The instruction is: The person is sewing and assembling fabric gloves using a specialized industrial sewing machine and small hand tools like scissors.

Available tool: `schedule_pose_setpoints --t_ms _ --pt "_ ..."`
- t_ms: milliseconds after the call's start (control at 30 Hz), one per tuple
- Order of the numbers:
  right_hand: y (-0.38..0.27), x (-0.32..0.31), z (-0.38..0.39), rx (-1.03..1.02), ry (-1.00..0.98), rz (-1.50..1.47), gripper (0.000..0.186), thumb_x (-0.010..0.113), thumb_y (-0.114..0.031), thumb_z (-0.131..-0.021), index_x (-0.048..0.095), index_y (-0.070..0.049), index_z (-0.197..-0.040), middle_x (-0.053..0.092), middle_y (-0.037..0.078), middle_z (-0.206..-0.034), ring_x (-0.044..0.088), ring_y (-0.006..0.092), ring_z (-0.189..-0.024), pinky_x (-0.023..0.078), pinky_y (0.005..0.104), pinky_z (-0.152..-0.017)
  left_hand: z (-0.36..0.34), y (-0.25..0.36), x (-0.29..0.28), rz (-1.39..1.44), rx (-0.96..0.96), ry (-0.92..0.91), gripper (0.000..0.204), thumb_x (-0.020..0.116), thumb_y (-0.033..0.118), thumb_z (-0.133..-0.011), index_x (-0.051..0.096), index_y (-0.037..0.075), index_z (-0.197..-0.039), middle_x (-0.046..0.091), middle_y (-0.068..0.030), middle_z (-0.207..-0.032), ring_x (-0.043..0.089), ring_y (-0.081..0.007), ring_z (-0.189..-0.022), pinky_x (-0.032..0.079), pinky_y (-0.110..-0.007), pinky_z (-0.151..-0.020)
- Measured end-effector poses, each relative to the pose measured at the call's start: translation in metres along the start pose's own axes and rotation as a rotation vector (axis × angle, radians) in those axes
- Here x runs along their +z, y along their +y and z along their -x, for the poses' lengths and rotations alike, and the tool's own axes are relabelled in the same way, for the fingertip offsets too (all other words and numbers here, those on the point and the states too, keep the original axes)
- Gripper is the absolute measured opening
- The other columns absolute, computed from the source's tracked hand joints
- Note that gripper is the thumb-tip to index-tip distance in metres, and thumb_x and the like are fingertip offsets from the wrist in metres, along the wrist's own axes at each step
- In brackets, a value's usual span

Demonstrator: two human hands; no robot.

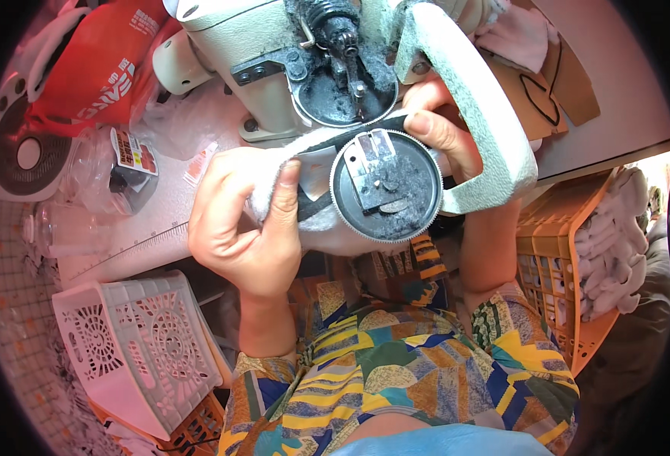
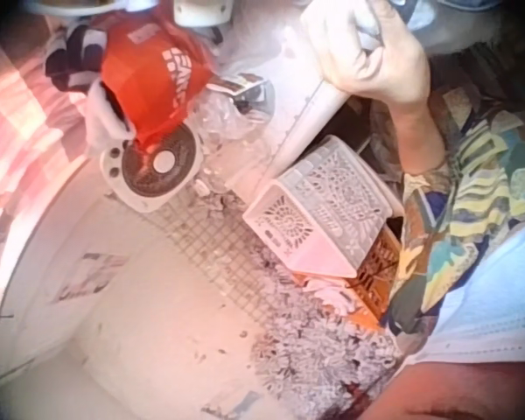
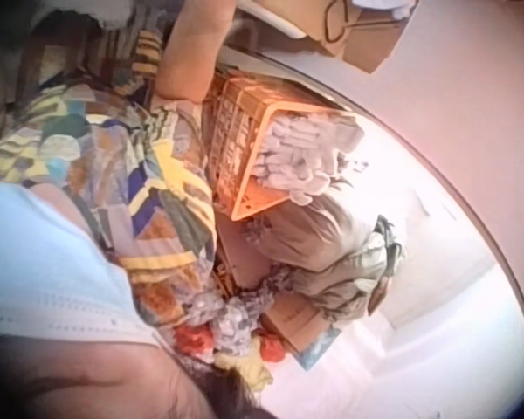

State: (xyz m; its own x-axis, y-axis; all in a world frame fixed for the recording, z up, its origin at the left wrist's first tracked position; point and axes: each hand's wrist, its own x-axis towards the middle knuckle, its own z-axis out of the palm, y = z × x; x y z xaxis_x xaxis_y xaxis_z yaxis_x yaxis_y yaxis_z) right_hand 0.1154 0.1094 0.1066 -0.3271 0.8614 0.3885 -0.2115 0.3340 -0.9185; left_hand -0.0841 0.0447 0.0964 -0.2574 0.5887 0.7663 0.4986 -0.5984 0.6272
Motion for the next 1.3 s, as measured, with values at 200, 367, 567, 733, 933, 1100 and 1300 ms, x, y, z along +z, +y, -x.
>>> schedule_pose_setpoints --t_ms 200,367,567,733,933,1100,1300 --pt "0.001 0.006 0.0 0.008 0.071 -0.149 0.014 0.073 -0.003 -0.079 0.069 0.004 -0.09 0.069 0.006 -0.082 0.064 0.0081 -0.074 0.052 0.0231 -0.066 0.003 -0.001 0.008 0.042 -0.031 0.037 0.012 0.073 -0.009 -0.072 0.063 -0.005 -0.078 0.064 -0.0111 -0.077 0.059 -0.0198 -0.07 0.048 -0.03 -0.068" --pt "-0.004 0.006 -0.002 0.014 0.083 -0.15 0.013 0.073 -0.003 -0.079 0.069 0.003 -0.09 0.069 0.005 -0.083 0.064 0.0079 -0.074 0.052 0.023 -0.067 0.003 -0.002 0.008 0.034 -0.029 0.012 0.008 0.069 -0.009 -0.076 0.064 -0.006 -0.083 0.064 -0.0108 -0.08 0.059 -0.0181 -0.073 0.047 -0.029 -0.07" --pt "-0.001 -0.001 0.001 -0.076 0.12 -0.195 0.015 0.069 -0.003 -0.083 0.066 0.004 -0.096 0.068 0.004 -0.084 0.063 0.0074 -0.073 0.051 0.0216 -0.065 0.006 0.004 0.009 0.147 -0.116 -0.089 0.008 0.062 -0.002 -0.086 0.065 -0.007 -0.091 0.065 -0.0092 -0.089 0.059 -0.0124 -0.078 0.047 -0.025 -0.075" --pt "0.003 -0.012 0.002 -0.04 0.158 -0.243 0.011 0.063 -0.005 -0.089 0.064 0.003 -0.096 0.068 0.004 -0.084 0.062 0.0067 -0.074 0.05 0.02 -0.066 0.01 0.014 0.015 0.348 -0.295 -0.045 0.011 0.055 0.003 -0.091 0.061 -0.007 -0.093 0.064 -0.0081 -0.087 0.057 -0.0092 -0.076 0.045 -0.022 -0.072" --pt "0.006 -0.012 0.001 -0.017 0.155 -0.212 0.011 0.062 -0.008 -0.09 0.063 0.002 -0.095 0.067 0.003 -0.084 0.06 0.0057 -0.076 0.048 0.0201 -0.068 0.017 0.015 0.016 0.536 -0.402 -0.028 0.008 0.057 -0.001 -0.091 0.058 -0.005 -0.099 0.063 -0.0063 -0.093 0.056 -0.0055 -0.08 0.043 -0.018 -0.074" --pt "-0.004 -0.007 0.003 0.087 0.079 0.009 0.017 0.064 -0.012 -0.09 0.064 0.004 -0.096 0.066 -0.001 -0.084 0.056 0.0026 -0.077 0.047 0.02 -0.068 0.017 0.016 0.018 0.584 -0.409 -0.009 0.009 0.054 0.0 -0.093 0.056 -0.005 -0.101 0.063 -0.0071 -0.095 0.056 -0.0061 -0.082 0.044 -0.019 -0.076" --pt "-0.011 -0.003 -0.005 0.211 -0.12 0.014 0.022 0.071 -0.011 -0.082 0.069 0.005 -0.098 0.068 0.0 -0.083 0.056 0.0026 -0.078 0.048 0.0218 -0.07 0.019 0.014 0.016 0.617 -0.406 -0.031 0.011 0.051 0.003 -0.095 0.055 -0.006 -0.101 0.063 -0.0097 -0.097 0.057 -0.0083 -0.084 0.045 -0.021 -0.079"
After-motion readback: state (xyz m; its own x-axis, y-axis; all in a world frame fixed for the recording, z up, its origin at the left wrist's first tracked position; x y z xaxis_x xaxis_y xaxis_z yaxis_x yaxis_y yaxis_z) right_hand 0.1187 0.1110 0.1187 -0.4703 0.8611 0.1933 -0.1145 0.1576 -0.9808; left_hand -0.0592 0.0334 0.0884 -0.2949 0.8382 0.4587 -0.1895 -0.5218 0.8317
